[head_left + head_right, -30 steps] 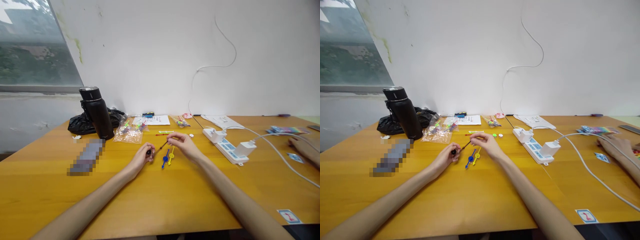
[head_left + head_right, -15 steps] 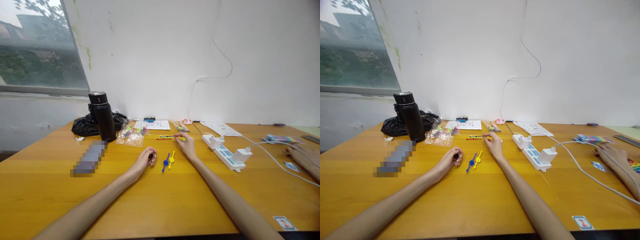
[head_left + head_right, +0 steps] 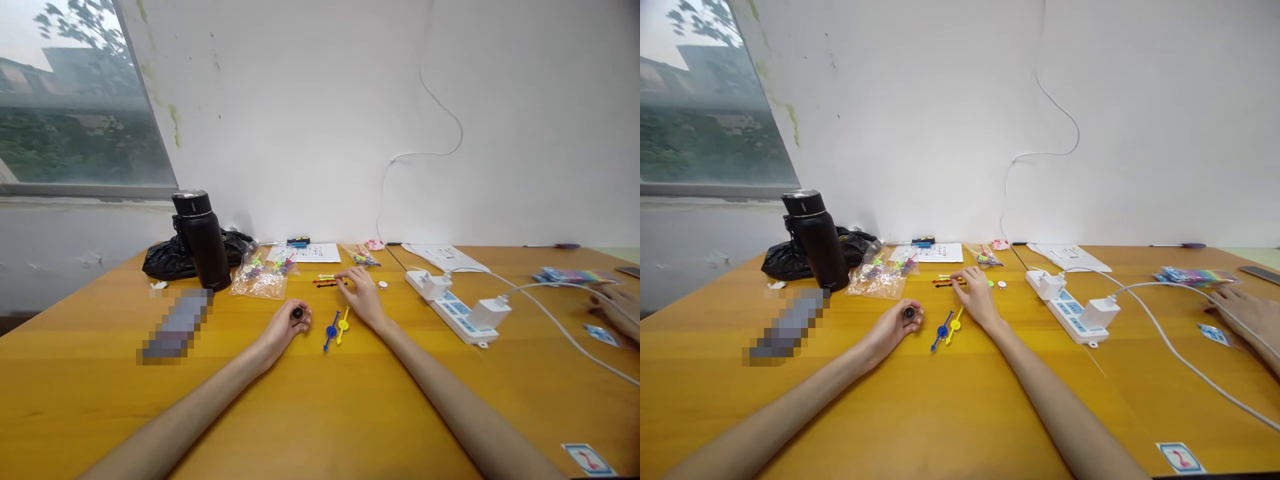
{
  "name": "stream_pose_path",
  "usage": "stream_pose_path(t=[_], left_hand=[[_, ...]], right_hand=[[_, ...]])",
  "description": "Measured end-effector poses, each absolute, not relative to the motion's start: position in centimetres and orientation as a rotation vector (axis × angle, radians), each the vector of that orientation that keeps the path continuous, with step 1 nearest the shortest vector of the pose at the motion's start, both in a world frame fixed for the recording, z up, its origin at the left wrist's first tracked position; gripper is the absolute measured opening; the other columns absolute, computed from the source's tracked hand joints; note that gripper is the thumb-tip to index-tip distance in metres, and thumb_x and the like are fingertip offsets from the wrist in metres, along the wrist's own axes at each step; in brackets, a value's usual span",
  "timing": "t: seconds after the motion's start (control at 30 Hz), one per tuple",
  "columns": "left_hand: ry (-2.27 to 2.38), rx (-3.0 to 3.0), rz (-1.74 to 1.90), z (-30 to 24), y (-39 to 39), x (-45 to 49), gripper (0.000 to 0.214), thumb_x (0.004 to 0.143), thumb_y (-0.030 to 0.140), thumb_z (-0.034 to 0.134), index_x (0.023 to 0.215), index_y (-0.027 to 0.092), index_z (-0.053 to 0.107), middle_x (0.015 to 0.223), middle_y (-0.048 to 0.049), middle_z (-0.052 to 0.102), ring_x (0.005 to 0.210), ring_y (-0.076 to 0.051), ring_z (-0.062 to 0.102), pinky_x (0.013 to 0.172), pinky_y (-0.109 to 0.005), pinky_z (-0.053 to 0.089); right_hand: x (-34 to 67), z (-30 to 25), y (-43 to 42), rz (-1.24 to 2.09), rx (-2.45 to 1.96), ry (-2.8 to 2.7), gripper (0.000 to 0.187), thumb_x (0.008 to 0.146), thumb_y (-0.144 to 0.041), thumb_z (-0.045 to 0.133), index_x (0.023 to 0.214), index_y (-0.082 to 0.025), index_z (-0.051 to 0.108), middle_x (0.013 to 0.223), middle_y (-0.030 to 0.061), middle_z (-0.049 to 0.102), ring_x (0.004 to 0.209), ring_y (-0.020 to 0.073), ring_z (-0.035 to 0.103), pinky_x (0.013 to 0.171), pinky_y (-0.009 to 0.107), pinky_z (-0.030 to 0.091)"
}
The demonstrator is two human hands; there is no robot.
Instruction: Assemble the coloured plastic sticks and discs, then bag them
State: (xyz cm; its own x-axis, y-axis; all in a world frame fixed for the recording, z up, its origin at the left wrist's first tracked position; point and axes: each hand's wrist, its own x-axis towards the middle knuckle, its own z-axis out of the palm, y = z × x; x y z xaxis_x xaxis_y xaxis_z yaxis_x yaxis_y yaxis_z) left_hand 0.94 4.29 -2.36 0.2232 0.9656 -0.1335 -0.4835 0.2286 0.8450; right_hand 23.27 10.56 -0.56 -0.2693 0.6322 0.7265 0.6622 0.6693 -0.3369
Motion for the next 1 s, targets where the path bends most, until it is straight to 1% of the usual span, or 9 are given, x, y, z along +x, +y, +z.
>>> stream_pose_path(t=[0.07, 0.13, 0.23, 0.3, 0.5, 0.63, 0.77, 0.87, 1.0], left_hand=[[0.781, 0.66, 1.165, -2.1, 4.5, 0.7, 0.013, 0.089, 0.018, 0.052, 0.082, 0.013, 0.061, 0.083, -0.0067, 0.067, 0.078, -0.015, 0.067, 0.076, -0.024, 0.052], [0.742, 0.595, 1.184, -1.9, 4.6, 0.6, 0.017, 0.09, 0.017, 0.05, 0.081, 0.013, 0.064, 0.088, -0.0099, 0.07, 0.089, -0.018, 0.07, 0.09, -0.029, 0.052], [0.69, 0.6, 1.191, -1.9, 4.6, 0.6, 0.022, 0.093, 0.02, 0.048, 0.085, 0.013, 0.067, 0.097, -0.0106, 0.073, 0.099, -0.019, 0.069, 0.1, -0.032, 0.049], [0.68, 0.651, 1.178, -2.1, 4.5, 0.7, 0.022, 0.094, 0.022, 0.048, 0.089, 0.015, 0.069, 0.103, -0.0091, 0.073, 0.104, -0.02, 0.068, 0.103, -0.033, 0.047], [0.597, 0.871, 1.085, -2.7, 4.2, 0.9, 0.026, 0.093, 0.032, 0.052, 0.105, 0.016, 0.069, 0.125, -0.0101, 0.069, 0.118, -0.027, 0.063, 0.108, -0.04, 0.043], [0.6, 0.854, 1.087, -2.3, 4.2, 0.6, 0.023, 0.093, 0.031, 0.052, 0.103, 0.015, 0.066, 0.121, -0.0132, 0.07, 0.114, -0.028, 0.066, 0.109, -0.044, 0.043], [0.663, 0.783, 1.087, -1.7, 4.1, 0.4, 0.021, 0.095, 0.03, 0.05, 0.101, 0.013, 0.061, 0.119, -0.0184, 0.069, 0.104, -0.029, 0.071, 0.107, -0.048, 0.045], [0.69, 0.786, 1.058, -1.4, 4.0, 0.4, 0.021, 0.096, 0.03, 0.048, 0.102, 0.013, 0.059, 0.123, -0.0196, 0.068, 0.103, -0.029, 0.071, 0.107, -0.048, 0.046], [0.695, 0.8, 1.04, -1.4, 4.0, 0.5, 0.021, 0.096, 0.029, 0.047, 0.103, 0.013, 0.058, 0.122, -0.0203, 0.068, 0.103, -0.028, 0.071, 0.105, -0.046, 0.047]], right_hand=[[21.8, -0.1, 9.0, -0.008, -0.931, -2.063, 0.015, 0.098, -0.028, 0.053, 0.101, -0.023, 0.067, 0.101, 0.0066, 0.068, 0.1, 0.0242, 0.058, 0.092, 0.041, 0.045], [20.3, 0.2, 7.6, 0.009, -0.831, -2.205, 0.019, 0.097, -0.03, 0.056, 0.112, -0.024, 0.065, 0.109, 0.0075, 0.067, 0.107, 0.0249, 0.056, 0.096, 0.042, 0.044], [18.5, 0.1, 6.2, 0.016, -0.755, -2.328, 0.032, 0.094, -0.035, 0.061, 0.125, -0.024, 0.059, 0.116, 0.0088, 0.064, 0.112, 0.0257, 0.054, 0.098, 0.043, 0.043], [18.0, -0.2, 5.9, 0.027, -0.743, -2.367, 0.035, 0.093, -0.036, 0.062, 0.126, -0.024, 0.058, 0.113, 0.0084, 0.064, 0.108, 0.025, 0.054, 0.097, 0.042, 0.044], [17.9, -0.5, 6.0, 0.071, -0.78, -2.338, 0.021, 0.093, -0.033, 0.063, 0.111, -0.022, 0.061, 0.101, 0.0069, 0.066, 0.097, 0.0226, 0.057, 0.086, 0.037, 0.046], [18.9, 0.4, 6.1, -0.053, -0.682, -2.221, 0.015, 0.091, -0.028, 0.065, 0.104, -0.022, 0.06, 0.093, 0.0056, 0.068, 0.091, 0.0218, 0.06, 0.084, 0.035, 0.046], [23.2, 1.1, 6.7, -0.243, -0.749, -2.019, 0.018, 0.09, -0.024, 0.065, 0.107, -0.023, 0.06, 0.096, 0.0051, 0.07, 0.092, 0.0223, 0.061, 0.087, 0.038, 0.045], [27.5, 1.0, 7.6, -0.225, -0.963, -1.926, 0.017, 0.091, -0.029, 0.063, 0.106, -0.022, 0.06, 0.093, 0.0057, 0.067, 0.085, 0.0219, 0.06, 0.082, 0.037, 0.046], [31.2, 0.9, 8.9, -0.143, -1.146, -1.805, 0.023, 0.091, -0.038, 0.06, 0.105, -0.02, 0.059, 0.09, 0.0064, 0.064, 0.082, 0.0216, 0.06, 0.077, 0.034, 0.048]])
